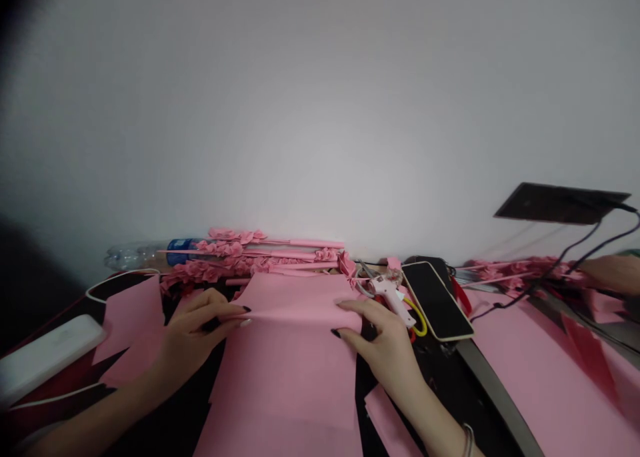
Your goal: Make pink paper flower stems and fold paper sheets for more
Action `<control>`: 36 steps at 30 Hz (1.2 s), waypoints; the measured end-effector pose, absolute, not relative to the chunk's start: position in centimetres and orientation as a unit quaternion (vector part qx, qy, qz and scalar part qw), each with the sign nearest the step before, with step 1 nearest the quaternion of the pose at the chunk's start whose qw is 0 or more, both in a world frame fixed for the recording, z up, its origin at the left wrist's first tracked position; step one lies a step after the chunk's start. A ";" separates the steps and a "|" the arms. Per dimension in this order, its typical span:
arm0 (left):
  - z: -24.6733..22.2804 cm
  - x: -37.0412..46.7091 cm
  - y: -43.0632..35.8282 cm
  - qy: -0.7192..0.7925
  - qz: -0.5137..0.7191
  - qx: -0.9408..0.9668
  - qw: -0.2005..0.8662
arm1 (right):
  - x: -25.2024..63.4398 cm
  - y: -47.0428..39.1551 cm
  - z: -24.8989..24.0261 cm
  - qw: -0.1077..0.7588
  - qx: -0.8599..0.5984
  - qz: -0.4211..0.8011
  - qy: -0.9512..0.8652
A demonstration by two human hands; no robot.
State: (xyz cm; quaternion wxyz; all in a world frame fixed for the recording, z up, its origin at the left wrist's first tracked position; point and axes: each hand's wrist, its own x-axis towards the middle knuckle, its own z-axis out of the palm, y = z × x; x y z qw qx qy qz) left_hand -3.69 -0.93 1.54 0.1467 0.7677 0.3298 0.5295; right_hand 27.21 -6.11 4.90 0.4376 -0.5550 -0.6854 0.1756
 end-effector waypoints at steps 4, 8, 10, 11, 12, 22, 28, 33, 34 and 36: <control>2.4 -3.6 -1.4 0.315 0.544 0.771 0.101 | 26.8 -6.3 5.5 0.466 -0.519 0.091 -0.711; 3.9 -3.6 -2.3 0.335 0.546 0.765 0.073 | 27.1 -7.0 7.0 0.471 -0.495 0.068 -0.727; 5.1 -3.5 -2.8 0.343 0.530 0.767 0.115 | 27.6 -7.4 7.7 0.457 -0.495 0.136 -0.726; 5.7 -3.4 -3.0 0.343 0.511 0.769 0.170 | 27.8 -7.5 8.0 0.451 -0.503 0.180 -0.715; 6.3 -3.3 -3.1 0.349 0.487 0.765 0.238 | 28.1 -7.5 8.1 0.451 -0.515 0.227 -0.693; 2.9 -2.3 -0.7 0.436 0.265 0.644 0.569 | 26.6 -4.9 3.7 0.397 -0.566 0.571 -0.443; 0.0 -1.9 0.2 0.443 0.204 0.665 0.565 | 25.8 -4.4 1.5 0.293 -0.577 0.447 -0.618; 1.2 -0.9 -1.2 0.418 0.195 0.697 0.549 | 24.3 -5.7 3.7 0.171 -0.559 0.239 -0.775; 1.4 -0.7 -1.5 0.412 0.193 0.711 0.535 | 23.9 -6.0 4.0 0.147 -0.554 0.204 -0.794; 1.6 -0.5 -1.8 0.394 0.190 0.750 0.496 | 23.2 -6.5 4.2 0.111 -0.545 0.161 -0.815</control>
